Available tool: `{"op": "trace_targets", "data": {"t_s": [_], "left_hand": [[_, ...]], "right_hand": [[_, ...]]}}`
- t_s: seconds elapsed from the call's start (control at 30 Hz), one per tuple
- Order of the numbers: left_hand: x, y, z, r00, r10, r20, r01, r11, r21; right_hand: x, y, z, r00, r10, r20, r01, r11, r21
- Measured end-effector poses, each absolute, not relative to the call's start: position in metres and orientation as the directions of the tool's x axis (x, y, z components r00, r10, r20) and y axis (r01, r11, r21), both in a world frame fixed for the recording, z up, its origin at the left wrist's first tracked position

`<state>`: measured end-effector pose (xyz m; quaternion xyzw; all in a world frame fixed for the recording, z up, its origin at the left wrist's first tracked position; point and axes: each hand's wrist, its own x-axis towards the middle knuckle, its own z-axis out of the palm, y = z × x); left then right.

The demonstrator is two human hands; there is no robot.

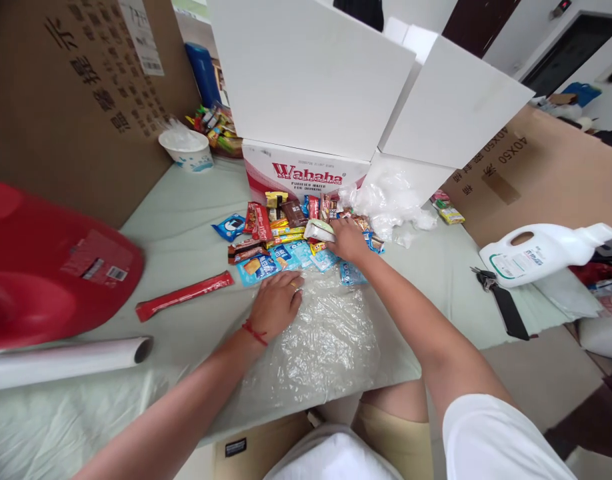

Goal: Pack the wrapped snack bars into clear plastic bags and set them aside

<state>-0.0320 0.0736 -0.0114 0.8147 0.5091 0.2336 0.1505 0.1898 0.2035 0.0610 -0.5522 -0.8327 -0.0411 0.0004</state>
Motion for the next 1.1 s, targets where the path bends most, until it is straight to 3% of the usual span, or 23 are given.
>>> {"op": "trace_targets", "data": {"t_s": [0.2, 0.47, 0.6, 0.73, 1.1], "left_hand": [[-0.033, 0.072, -0.011, 0.375, 0.897, 0.232, 0.761, -0.441, 0.475], [-0.034, 0.074, -0.013, 0.346, 0.907, 0.238, 0.725, -0.420, 0.546], [-0.036, 0.080, -0.019, 0.299, 0.914, 0.275, 0.649, -0.406, 0.644], [-0.040, 0.086, -0.023, 0.227, 0.930, 0.289, 0.538, -0.367, 0.759], [-0.043, 0.085, -0.022, 0.280, 0.913, 0.295, 0.558, -0.405, 0.724]], "right_hand": [[0.189, 0.191, 0.063, -0.469, 0.883, -0.011, 0.877, 0.468, 0.108], [0.181, 0.174, 0.079, -0.417, 0.909, 0.019, 0.897, 0.408, 0.169], [0.195, 0.163, 0.103, -0.283, 0.953, 0.109, 0.959, 0.284, 0.011], [0.213, 0.153, 0.114, -0.243, 0.970, 0.026, 0.961, 0.245, -0.131], [0.191, 0.179, 0.075, -0.468, 0.881, -0.070, 0.871, 0.473, 0.134]]}}
